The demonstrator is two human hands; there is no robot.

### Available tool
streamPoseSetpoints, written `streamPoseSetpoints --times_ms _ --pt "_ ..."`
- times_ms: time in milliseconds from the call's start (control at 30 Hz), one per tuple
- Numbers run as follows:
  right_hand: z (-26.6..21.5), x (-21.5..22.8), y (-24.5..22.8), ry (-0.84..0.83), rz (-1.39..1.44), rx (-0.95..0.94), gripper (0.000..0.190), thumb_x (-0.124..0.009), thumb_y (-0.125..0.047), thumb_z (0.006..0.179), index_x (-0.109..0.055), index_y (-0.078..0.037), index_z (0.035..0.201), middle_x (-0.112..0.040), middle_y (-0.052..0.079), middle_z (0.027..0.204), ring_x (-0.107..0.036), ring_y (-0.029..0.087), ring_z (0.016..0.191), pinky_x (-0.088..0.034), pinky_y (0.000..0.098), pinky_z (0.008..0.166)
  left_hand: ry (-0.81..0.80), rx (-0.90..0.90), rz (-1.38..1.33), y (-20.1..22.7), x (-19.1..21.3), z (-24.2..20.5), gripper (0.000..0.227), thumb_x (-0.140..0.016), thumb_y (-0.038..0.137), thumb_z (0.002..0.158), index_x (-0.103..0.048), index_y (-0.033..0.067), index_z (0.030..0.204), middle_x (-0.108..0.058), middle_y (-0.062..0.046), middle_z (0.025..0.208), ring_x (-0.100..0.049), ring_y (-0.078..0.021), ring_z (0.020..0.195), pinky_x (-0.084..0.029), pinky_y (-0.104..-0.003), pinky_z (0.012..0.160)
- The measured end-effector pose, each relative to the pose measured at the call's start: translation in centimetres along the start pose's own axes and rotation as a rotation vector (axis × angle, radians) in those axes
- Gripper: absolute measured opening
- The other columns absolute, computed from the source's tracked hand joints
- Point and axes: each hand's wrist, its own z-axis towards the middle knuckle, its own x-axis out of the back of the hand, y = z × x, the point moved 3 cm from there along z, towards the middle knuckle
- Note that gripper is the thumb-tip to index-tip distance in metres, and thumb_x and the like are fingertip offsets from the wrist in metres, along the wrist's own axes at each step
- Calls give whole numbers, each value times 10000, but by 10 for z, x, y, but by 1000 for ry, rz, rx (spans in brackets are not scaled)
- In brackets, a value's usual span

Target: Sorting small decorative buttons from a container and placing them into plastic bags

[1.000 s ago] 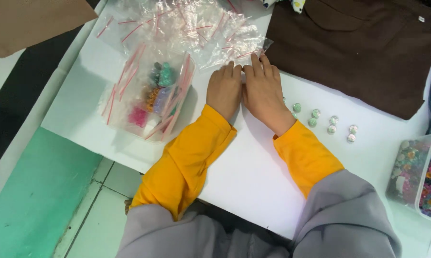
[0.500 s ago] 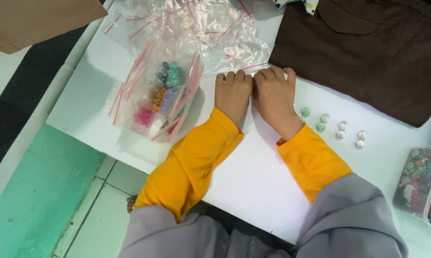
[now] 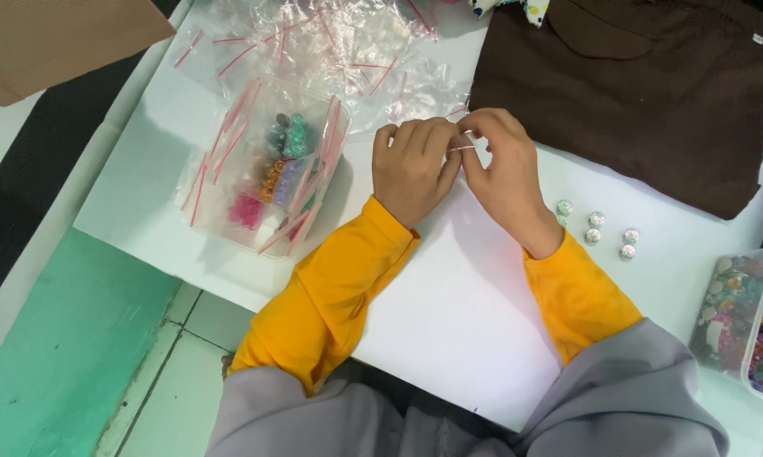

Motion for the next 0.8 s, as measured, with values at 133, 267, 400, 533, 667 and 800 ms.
streamPoseSetpoints --times_ms 133,267,400,533,667,800 --pt "-7 28 -9 20 267 -45 85 -662 20 1013 -661 -42 1072 -658 134 1141 -663 304 1016 -547 393 832 59 39 -337 13 20 9 127 -714 129 904 -624 189 971 -675 27 951 -671 -174 900 -486 -335 823" --pt "-26 38 14 -65 633 -260 171 -692 -74 1004 -612 -43 1152 -679 119 1129 -670 200 1049 -537 331 927 -33 411 -960 20 6 -3 110 -654 60 993 -567 107 1043 -705 -47 948 -715 -200 824 -585 -336 827" --pt "-38 62 8 -245 542 -330 262 -755 -2 882 -691 -52 1131 -757 92 962 -715 164 869 -560 327 846 -83 635 -1323 27 -15 -19 96 -586 40 1037 -504 75 1072 -662 -59 898 -686 -121 742 -603 -311 772" --pt "-47 84 20 -265 510 -408 292 -750 8 869 -702 -48 1151 -753 107 888 -671 138 781 -562 298 772 -129 634 -1319 36 -17 -25 105 -593 47 1037 -492 66 1056 -653 -81 876 -668 -121 704 -597 -300 721" --pt "-53 88 48 -218 574 -484 353 -760 0 868 -674 -30 1209 -695 73 811 -636 101 728 -539 231 698 -194 571 -1105 37 -17 -30 126 -619 70 1026 -497 67 1059 -674 -95 874 -634 -151 702 -533 -313 704" --pt "-53 93 39 -169 593 -493 363 -777 20 852 -670 -10 1197 -690 90 781 -630 102 690 -536 228 650 -248 413 -757 49 10 -17 466 -706 88 926 -460 24 1316 -613 -180 1278 -638 -355 1118 -496 -454 948"
